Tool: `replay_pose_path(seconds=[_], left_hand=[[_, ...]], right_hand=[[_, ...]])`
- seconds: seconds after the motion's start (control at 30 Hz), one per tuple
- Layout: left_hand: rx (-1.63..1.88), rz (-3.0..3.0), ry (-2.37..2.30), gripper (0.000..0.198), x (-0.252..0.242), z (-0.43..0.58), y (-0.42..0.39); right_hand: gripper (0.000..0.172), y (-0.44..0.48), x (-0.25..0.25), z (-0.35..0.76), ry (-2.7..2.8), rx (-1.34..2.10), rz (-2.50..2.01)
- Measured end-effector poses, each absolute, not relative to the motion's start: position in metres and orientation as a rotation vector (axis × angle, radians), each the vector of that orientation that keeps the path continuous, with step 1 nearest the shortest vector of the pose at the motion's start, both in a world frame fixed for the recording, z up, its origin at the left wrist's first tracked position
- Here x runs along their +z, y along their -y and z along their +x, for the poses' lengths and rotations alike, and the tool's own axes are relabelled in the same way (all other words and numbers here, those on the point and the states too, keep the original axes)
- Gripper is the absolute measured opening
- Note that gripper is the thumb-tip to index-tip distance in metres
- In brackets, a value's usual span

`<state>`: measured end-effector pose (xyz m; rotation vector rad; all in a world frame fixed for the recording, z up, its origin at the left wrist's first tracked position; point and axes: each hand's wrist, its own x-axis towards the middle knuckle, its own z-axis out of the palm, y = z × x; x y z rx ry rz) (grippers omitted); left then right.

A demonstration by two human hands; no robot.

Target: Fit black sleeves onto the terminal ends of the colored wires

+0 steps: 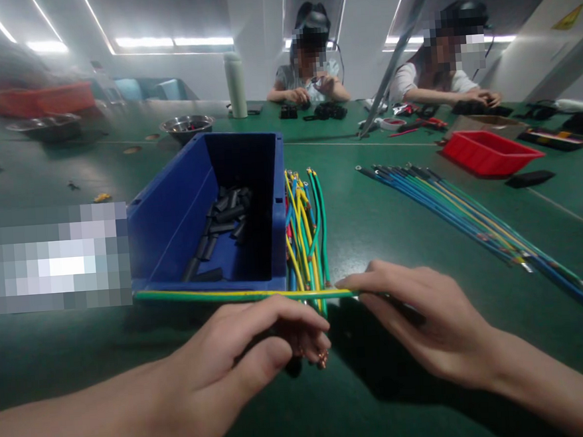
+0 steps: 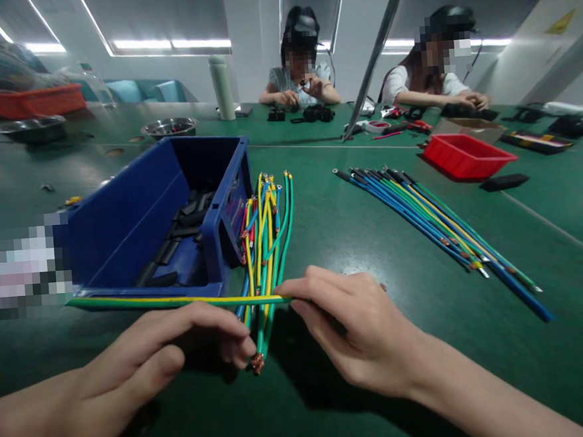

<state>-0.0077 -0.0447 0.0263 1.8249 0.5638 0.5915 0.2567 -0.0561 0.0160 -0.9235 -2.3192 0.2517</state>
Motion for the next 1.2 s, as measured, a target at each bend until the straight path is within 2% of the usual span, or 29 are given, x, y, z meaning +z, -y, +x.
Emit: replay_pose_path(seconds=[0.17, 0.47, 0.63, 0.73, 0.83, 0.93, 1.07, 1.2], left_hand=[[0.528, 1.732, -0.547, 0.053, 0.024, -0.007, 0.042], [0.505, 1.252, -0.460, 0.051, 0.010, -0.013, 0.044], [0.450, 1.416, -0.524, 0.055, 0.024, -0.011, 0.041], [0.401, 1.424, -0.591, 0.053, 0.031, -0.006, 0.042], [0.332, 1.457, -0.601, 0.055, 0.031, -0.002, 0.042], [0.321, 1.468, -0.583, 0.056, 0.028, -0.003, 0.042], [0.335, 1.400, -0.576, 0.062, 0.021, -0.007, 0.040], [0.335, 1.365, -0.541, 0.066, 0.019, -0.008, 0.038]], right_hand=[[0.006, 0.057, 0.018, 0.258, 2.242, 0.087, -0.942], [0.007, 0.061, 0.023, 0.259, 2.261, -0.146, -0.901], [0.017, 0.056, 0.023, 0.261, 2.346, -0.149, -0.802], [0.003, 0.057, 0.020, 0.262, 2.438, -0.229, -0.728], [0.023, 0.061, 0.019, 0.259, 2.605, -0.283, -0.654], [0.034, 0.064, 0.019, 0.257, 2.706, -0.220, -0.619], [0.034, 0.064, 0.016, 0.259, 2.650, -0.207, -0.628], [0.023, 0.063, 0.011, 0.258, 2.576, -0.139, -0.685]])
